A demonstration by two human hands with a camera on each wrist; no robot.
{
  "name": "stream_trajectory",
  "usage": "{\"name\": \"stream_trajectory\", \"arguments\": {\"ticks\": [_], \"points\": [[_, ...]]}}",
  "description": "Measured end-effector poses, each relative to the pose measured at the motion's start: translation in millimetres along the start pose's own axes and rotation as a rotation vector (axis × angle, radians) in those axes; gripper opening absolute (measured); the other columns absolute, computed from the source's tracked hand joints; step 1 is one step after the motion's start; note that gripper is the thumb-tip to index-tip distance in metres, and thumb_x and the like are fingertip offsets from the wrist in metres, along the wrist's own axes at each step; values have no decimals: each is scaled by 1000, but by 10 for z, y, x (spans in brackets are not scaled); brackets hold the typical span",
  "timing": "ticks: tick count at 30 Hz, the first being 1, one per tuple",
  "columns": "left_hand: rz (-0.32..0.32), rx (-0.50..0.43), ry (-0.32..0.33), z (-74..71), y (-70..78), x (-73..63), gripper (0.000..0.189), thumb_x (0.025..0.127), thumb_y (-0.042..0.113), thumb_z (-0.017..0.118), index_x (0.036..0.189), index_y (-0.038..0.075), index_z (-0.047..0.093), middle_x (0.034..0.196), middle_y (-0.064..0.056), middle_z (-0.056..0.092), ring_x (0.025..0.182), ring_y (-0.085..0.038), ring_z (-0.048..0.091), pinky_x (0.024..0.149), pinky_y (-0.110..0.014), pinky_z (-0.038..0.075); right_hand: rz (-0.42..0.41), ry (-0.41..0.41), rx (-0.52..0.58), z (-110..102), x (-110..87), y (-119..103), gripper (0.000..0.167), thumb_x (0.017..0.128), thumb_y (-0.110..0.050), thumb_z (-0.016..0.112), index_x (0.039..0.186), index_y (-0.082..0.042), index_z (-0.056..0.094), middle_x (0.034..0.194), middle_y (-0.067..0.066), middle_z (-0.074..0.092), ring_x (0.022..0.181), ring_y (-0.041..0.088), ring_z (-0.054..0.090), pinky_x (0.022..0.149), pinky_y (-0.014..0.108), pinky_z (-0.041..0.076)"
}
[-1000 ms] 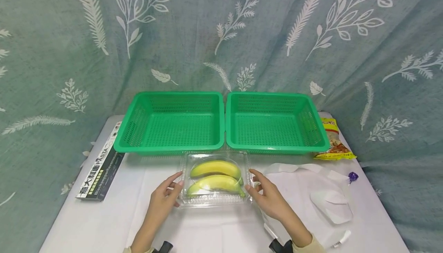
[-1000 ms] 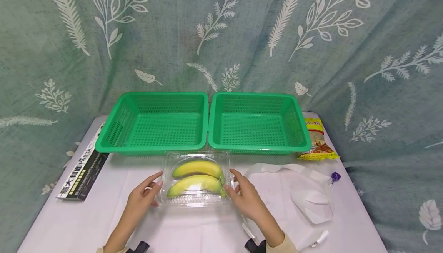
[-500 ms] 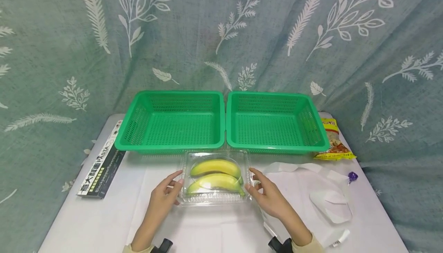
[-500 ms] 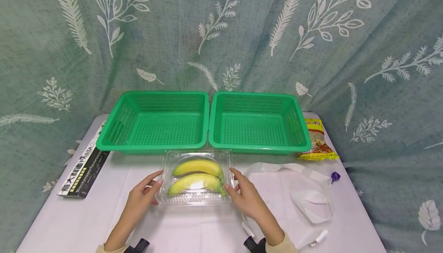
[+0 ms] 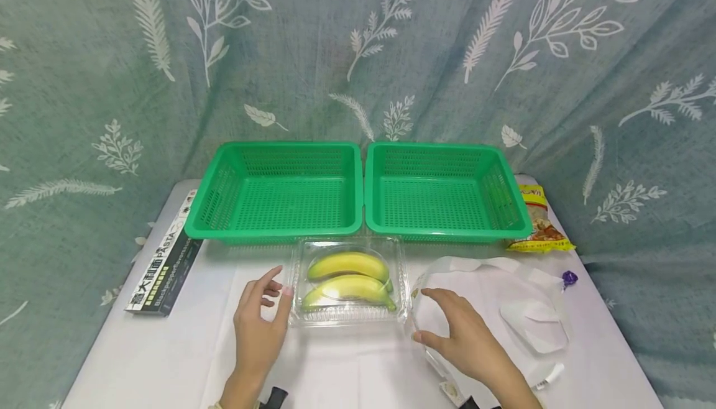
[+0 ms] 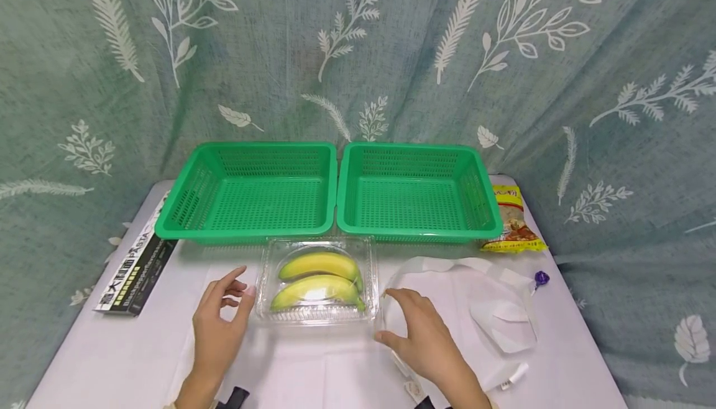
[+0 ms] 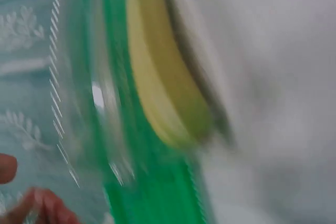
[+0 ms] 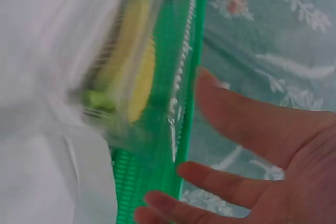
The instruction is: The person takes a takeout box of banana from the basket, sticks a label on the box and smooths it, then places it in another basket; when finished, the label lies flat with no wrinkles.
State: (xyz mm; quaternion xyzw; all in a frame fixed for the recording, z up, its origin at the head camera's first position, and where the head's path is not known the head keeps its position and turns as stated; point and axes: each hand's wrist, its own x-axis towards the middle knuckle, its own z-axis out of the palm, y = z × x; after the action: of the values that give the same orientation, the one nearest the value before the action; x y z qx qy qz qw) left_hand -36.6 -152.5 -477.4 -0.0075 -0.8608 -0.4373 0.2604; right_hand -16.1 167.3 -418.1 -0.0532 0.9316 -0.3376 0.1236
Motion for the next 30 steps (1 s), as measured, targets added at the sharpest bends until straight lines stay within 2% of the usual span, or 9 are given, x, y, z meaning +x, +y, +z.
{"name": "stream_trajectory", "arguments": {"ticks": [2, 3, 6, 9, 12, 16, 22, 26, 30], "points": [[119, -110, -67, 102, 135, -55, 38, 86, -3, 73, 122, 5, 68, 90, -3, 64, 82, -4, 58, 69, -11, 49, 7, 8, -96, 40, -84, 12, 67, 74, -35, 88, 132, -18, 61, 138, 4, 61, 126, 31, 57, 96, 55, 53], [133, -179, -154, 151, 209, -93, 35, 87, -2, 72, 121, 6, 69, 87, -1, 64, 80, -2, 58, 67, -12, 51, 3, 5, -134, 74, -119, 23, 65, 70, -32, 90, 127, -16, 64, 133, 4, 63, 121, 29, 59, 90, 52, 55], [33, -364, -544, 292, 423, -198, 27, 93, 10, 70, 120, 12, 70, 85, 2, 65, 75, 2, 58, 64, -17, 54, -32, 4, -247, 211, -200, 79, 59, 61, -26, 94, 113, -14, 68, 120, 2, 67, 106, 23, 61, 75, 43, 59], [-96, -393, -899, 443, 548, -269, 29, 97, 22, 67, 124, 15, 69, 87, 3, 66, 76, 3, 58, 69, -18, 54, -71, 29, -328, 339, -234, 153, 50, 58, -22, 94, 101, -13, 71, 107, -1, 68, 92, 15, 58, 70, 35, 59], [-48, -358, -1078, 632, 588, -320, 35, 96, 23, 67, 130, 14, 65, 91, 4, 67, 79, 4, 58, 73, -17, 52, -111, 67, -375, 413, -236, 232, 42, 58, -17, 93, 92, -11, 71, 93, -3, 67, 79, 9, 53, 67, 29, 58], [27, -250, -1120, 844, 652, -398, 46, 94, 21, 68, 139, 15, 58, 99, 4, 68, 83, 6, 56, 74, -15, 50, -139, 86, -382, 426, -221, 310, 29, 64, -12, 90, 86, -9, 70, 82, -2, 66, 71, 5, 51, 63, 25, 57], [124, -15, -1063, 1032, 750, -514, 51, 90, 16, 69, 140, 20, 57, 97, 8, 68, 75, 6, 51, 68, -13, 45, -126, 66, -358, 353, -230, 377, 14, 80, -12, 80, 94, -11, 75, 84, -6, 69, 70, 4, 55, 61, 21, 53], [212, -8, -959, 1147, 765, -574, 29, 92, 8, 65, 120, 14, 69, 79, 9, 62, 63, 7, 42, 60, -10, 42, -150, 55, -335, 328, -251, 426, 12, 85, -10, 76, 97, -11, 75, 86, -6, 71, 71, 4, 57, 62, 19, 52], [205, -17, -895, 1240, 754, -607, 10, 96, 12, 64, 99, 12, 74, 67, 11, 54, 57, 7, 36, 54, -9, 38, -115, 63, -296, 339, -259, 441, 16, 86, -13, 75, 103, -12, 74, 90, -5, 72, 76, 11, 64, 65, 28, 57]]}}
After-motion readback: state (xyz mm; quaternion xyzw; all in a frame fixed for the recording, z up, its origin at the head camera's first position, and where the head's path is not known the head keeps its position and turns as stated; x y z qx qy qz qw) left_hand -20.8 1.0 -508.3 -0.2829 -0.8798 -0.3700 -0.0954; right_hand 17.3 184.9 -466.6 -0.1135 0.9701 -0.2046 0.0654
